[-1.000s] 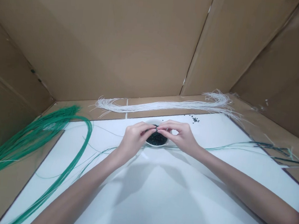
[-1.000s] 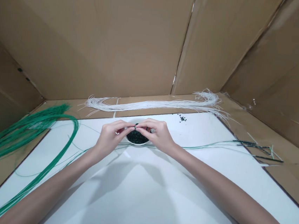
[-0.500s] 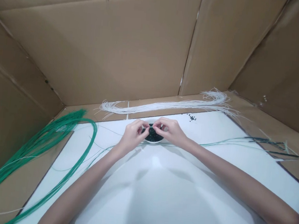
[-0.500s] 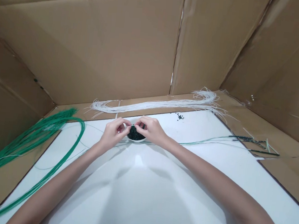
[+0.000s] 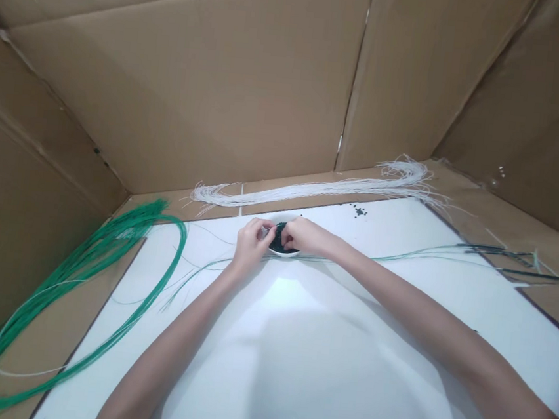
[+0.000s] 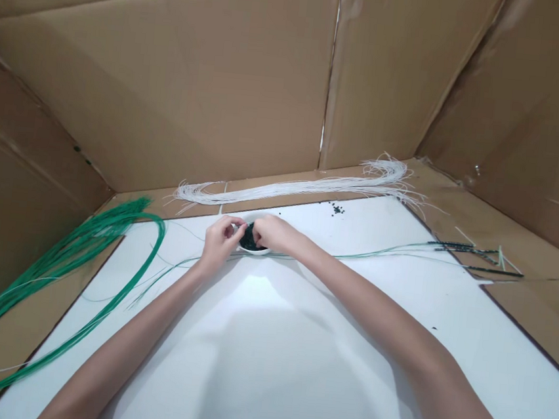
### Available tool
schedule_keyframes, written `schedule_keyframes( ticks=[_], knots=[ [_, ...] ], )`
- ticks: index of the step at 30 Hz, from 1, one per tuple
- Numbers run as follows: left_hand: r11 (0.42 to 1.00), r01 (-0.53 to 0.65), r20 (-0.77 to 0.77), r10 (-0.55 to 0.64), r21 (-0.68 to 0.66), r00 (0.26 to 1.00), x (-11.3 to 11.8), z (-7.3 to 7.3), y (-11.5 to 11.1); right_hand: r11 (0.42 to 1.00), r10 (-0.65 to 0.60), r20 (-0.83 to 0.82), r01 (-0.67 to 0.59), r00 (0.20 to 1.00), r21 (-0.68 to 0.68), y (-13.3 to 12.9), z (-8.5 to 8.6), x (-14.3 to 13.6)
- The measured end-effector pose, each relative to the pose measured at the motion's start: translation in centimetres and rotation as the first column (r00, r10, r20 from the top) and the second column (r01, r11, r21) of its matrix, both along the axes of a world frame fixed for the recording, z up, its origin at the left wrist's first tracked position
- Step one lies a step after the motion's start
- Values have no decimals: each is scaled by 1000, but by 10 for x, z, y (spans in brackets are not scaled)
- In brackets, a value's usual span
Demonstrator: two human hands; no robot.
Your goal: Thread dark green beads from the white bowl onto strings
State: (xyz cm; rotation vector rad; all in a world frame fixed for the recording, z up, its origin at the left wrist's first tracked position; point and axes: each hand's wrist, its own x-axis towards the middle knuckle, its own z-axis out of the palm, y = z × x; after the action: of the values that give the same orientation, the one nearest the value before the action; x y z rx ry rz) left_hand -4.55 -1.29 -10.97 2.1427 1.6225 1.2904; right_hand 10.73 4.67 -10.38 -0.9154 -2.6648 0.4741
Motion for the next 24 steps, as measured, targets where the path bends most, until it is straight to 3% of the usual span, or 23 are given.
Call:
schedule_keyframes(
  ticks=[3, 6, 9, 12, 16, 24],
  knots=[
    [996, -44, 29, 42, 78, 999, 3, -9, -3, 999, -23, -44, 24, 999, 22, -5, 4, 5],
    [988, -72, 60, 65, 135, 996, 4, -16, -4, 998, -62, -236, 62, 970, -7, -14, 3, 13],
    [982, -72, 73, 60, 173, 996, 5, -21, -5, 988, -152, -498, 113, 854, -107, -24, -4, 17],
    [973, -52, 59, 39, 226, 997, 6, -23, -6, 965, -249, -635, 130, 731, -229, -28, -12, 16],
    [961, 25, 12, -29, 275, 999, 7, -24, -8, 925, -331, -679, 83, 655, -371, -29, -13, 14],
    [945, 109, -51, -98, 310, 994, 8, -31, -5, 880, -407, -657, 80, 635, -468, -32, -8, 13]
  ],
)
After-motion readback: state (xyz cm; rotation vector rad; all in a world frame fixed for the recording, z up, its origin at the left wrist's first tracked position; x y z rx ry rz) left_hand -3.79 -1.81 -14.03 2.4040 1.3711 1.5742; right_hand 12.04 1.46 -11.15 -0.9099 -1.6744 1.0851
